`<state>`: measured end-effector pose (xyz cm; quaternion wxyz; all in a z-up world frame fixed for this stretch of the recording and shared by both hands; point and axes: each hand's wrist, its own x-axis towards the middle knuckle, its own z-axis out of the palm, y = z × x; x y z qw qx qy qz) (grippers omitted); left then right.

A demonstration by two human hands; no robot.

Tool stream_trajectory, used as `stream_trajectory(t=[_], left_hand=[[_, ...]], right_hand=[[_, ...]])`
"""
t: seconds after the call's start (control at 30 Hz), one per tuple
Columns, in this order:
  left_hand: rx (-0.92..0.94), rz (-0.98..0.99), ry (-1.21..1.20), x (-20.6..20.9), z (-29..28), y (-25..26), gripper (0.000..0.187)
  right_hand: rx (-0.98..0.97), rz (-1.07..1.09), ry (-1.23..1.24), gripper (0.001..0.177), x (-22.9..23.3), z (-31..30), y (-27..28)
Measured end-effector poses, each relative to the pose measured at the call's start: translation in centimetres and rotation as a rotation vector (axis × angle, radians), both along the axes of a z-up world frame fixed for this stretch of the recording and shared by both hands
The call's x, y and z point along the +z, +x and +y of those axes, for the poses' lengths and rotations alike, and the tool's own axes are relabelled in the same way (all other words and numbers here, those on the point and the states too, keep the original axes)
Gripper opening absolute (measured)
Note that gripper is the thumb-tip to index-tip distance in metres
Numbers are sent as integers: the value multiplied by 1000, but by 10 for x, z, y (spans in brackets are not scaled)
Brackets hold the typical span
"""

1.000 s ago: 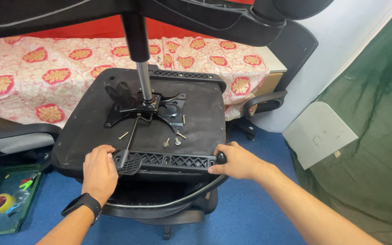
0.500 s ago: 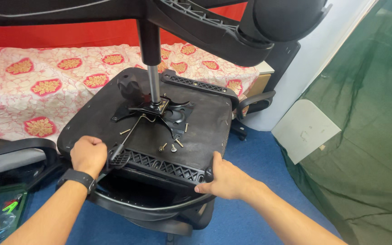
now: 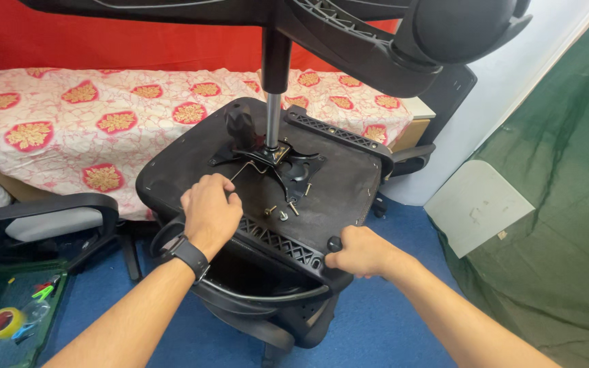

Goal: The person uses a screwdriver to remove multiple screws from the underside of an office chair seat. They loosen and remove screws from the central mounting bracket and the armrest attachments, placing the removed screws on the seat surface.

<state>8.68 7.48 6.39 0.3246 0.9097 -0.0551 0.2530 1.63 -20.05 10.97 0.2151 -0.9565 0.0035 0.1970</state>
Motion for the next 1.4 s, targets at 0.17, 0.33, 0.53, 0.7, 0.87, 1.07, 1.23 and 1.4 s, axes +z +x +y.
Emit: stream_trajectory(t=[0.17, 0.33, 0.53, 0.7, 0.87, 1.07, 1.23, 1.4], left_hand=[[-168, 103, -41, 11, 7, -17, 12], [-228, -119, 38, 17, -2, -42, 11], [-352, -125, 74, 20, -20, -54, 9], [-481, 27, 104, 1, -37, -59, 15], [-461, 79, 248, -14, -50, -57, 17], [-378, 306, 460, 6, -56, -59, 46], [-312, 397, 567, 23, -70, -64, 75], [-338, 297, 684, 21, -69, -59, 65]], right_hand=[[-147, 46, 306, 22, -4, 5, 7], [-209, 58, 429, 28, -16, 4, 4], [-228, 129, 546, 44, -13, 13, 2], [-184, 174, 636, 52, -3, 26, -7], [-150, 241, 684, 56, 0, 34, -12], [-266, 59, 569, 43, -5, 18, 9], [-280, -52, 435, 27, -5, -12, 42], [-294, -93, 217, 26, -5, -47, 71]])
